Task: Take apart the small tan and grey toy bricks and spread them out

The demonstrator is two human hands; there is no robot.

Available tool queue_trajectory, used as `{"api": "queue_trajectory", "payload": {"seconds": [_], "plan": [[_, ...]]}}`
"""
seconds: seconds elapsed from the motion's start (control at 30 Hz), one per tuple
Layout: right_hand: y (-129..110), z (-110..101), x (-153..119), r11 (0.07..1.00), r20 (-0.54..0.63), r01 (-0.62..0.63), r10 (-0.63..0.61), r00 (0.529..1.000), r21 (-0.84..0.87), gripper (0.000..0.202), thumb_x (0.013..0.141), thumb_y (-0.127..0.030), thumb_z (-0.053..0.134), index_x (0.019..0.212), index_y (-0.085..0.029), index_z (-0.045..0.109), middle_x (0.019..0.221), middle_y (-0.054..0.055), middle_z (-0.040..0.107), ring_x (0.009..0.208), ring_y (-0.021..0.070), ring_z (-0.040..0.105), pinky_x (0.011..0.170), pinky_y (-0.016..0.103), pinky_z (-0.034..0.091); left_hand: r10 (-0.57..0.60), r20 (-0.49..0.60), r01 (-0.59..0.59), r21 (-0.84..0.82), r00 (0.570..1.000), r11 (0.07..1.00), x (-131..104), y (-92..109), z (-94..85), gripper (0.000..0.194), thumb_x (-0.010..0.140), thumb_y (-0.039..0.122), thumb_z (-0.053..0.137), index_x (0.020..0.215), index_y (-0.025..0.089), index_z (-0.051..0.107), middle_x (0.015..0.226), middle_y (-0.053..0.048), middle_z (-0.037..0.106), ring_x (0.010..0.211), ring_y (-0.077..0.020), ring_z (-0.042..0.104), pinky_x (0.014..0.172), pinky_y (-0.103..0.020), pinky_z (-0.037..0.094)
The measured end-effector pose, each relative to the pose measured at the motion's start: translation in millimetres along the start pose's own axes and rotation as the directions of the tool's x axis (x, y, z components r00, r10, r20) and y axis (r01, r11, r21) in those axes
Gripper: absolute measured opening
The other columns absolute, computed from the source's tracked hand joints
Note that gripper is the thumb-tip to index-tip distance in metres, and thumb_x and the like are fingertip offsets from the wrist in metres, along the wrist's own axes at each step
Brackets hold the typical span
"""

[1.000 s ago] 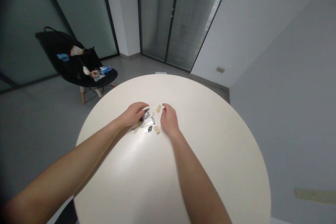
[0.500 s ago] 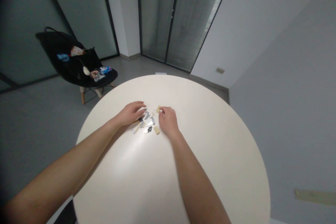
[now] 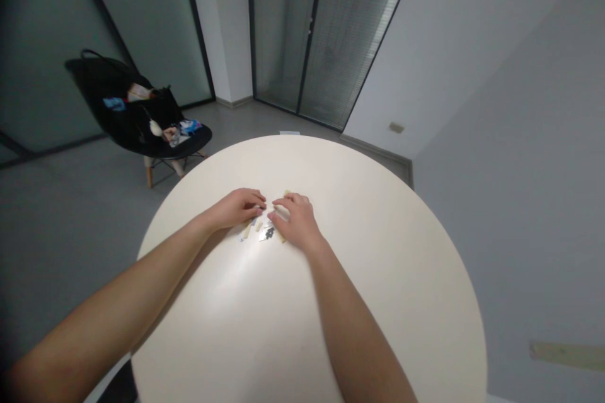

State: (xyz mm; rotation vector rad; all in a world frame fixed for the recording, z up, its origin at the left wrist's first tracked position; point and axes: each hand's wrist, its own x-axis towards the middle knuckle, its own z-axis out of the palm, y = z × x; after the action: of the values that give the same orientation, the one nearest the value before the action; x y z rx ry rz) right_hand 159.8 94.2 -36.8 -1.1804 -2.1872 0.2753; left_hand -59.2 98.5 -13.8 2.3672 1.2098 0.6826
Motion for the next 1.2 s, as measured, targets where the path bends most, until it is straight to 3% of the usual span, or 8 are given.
{"api": "queue_trajectory", "payload": {"seconds": [0.27, 0.57, 0.8, 0.9, 0.97, 1.07, 1.13, 1.2], "plan": [[4.0, 2.2, -0.1, 0.998, -0.035, -0.045, 0.046, 0.998, 0.041, 0.017, 0.077, -0.031, 0.067, 0.092, -0.026, 0.072, 0.106, 0.007, 0.059, 0.105, 0.0235, 0.051, 0.097, 0.041, 0.04, -0.085, -0.064, 0.091, 0.098, 0.994, 0.991, -1.0, -5.0, -4.7, 0.021, 0.081, 0.031, 0.057, 0.083, 0.021, 0.075, 0.085, -0.005, 0.071, 0.081, -0.0203, 0.064, 0.078, -0.029, 0.046], [10.9, 4.6, 4.3, 0.995, -0.092, -0.101, 0.102, 0.99, 0.021, 0.03, 0.085, -0.022, 0.051, 0.111, -0.018, 0.066, 0.112, 0.013, 0.06, 0.107, 0.024, 0.053, 0.099, 0.041, 0.04, -0.276, 0.03, 0.273, 0.063, 0.961, 0.96, -8.9, -0.2, -15.4, 0.038, 0.085, 0.048, 0.047, 0.088, 0.021, 0.075, 0.083, -0.005, 0.073, 0.072, -0.0199, 0.063, 0.067, -0.028, 0.045], [3.4, 1.0, 3.4, 0.994, 0.13, -0.097, 0.104, 0.986, -0.059, 0.038, 0.094, -0.033, 0.04, 0.129, -0.028, 0.056, 0.141, 0.009, 0.049, 0.133, 0.0308, 0.037, 0.107, 0.061, 0.021, -0.24, 0.28, 0.283, -0.124, 0.929, 0.951, -30.3, 12.3, -29.7, 0.053, 0.079, 0.048, 0.06, 0.125, 0.023, 0.059, 0.092, -0.004, 0.072, 0.076, -0.0186, 0.066, 0.071, -0.025, 0.048], [1.5, -5.3, 1.0, 0.991, 0.217, -0.104, 0.085, 0.972, 0.08, 0.036, 0.096, -0.037, 0.037, 0.127, -0.036, 0.056, 0.139, 0.002, 0.053, 0.136, 0.0275, 0.035, 0.109, 0.065, 0.009, -0.187, 0.393, 0.258, -0.137, 0.9, 0.956, -35.5, 19.4, -32.5, 0.073, 0.072, 0.045, 0.069, 0.139, 0.028, 0.045, 0.101, -0.003, 0.07, 0.08, -0.0186, 0.066, 0.072, -0.026, 0.049], [4.7, -9.0, 0.3, 0.965, 0.231, -0.145, 0.094, 0.968, 0.218, 0.036, 0.096, -0.039, 0.036, 0.126, -0.036, 0.057, 0.129, 0.001, 0.061, 0.132, 0.0238, 0.042, 0.111, 0.063, 0.005, -0.173, 0.37, 0.213, -0.071, 0.913, 0.974, -37.3, 25.2, -29.7, 0.09, 0.066, 0.048, 0.074, 0.145, 0.029, 0.034, 0.116, -0.008, 0.065, 0.095, -0.0234, 0.065, 0.082, -0.03, 0.048], [13.9, -10.7, 1.7, 0.847, 0.141, -0.227, 0.18, 0.973, 0.48, 0.037, 0.095, -0.043, 0.038, 0.123, -0.029, 0.059, 0.113, 0.004, 0.07, 0.114, 0.0207, 0.059, 0.11, 0.055, 0.022, -0.151, 0.192, 0.125, 0.141, 0.97, 0.982, -36.9, 31.2, -15.1, 0.121, 0.047, 0.062, 0.081, 0.149, 0.026, 0.025, 0.149, -0.018, 0.033, 0.135, -0.0397, 0.032, 0.107, -0.047, 0.029], [20.1, -10.0, 3.6, 0.738, 0.049, -0.249, 0.282, 0.958, 0.627, 0.039, 0.093, -0.045, 0.041, 0.118, -0.023, 0.061, 0.104, 0.007, 0.072, 0.103, 0.0203, 0.064, 0.102, 0.047, 0.038, -0.136, 0.147, 0.1, 0.231, 0.98, 0.968, -33.3, 32.4, -1.1, 0.127, 0.043, 0.07, 0.078, 0.15, 0.029, 0.023, 0.157, -0.018, 0.012, 0.142, -0.0441, 0.01, 0.111, -0.056, 0.015], [24.8, -9.2, 5.6, 0.671, -0.011, -0.26, 0.371, 0.929, 0.694, 0.039, 0.09, -0.046, 0.043, 0.112, -0.02, 0.063, 0.097, 0.008, 0.073, 0.097, 0.0207, 0.066, 0.094, 0.043, 0.045, -0.095, 0.176, 0.05, 0.245, 0.98, 0.968, -26.4, 32.5, 11.7, 0.122, 0.05, 0.074, 0.073, 0.15, 0.03, 0.019, 0.158, -0.017, 0.007, 0.143, -0.0422, 0.005, 0.111, -0.058, 0.01]]}}
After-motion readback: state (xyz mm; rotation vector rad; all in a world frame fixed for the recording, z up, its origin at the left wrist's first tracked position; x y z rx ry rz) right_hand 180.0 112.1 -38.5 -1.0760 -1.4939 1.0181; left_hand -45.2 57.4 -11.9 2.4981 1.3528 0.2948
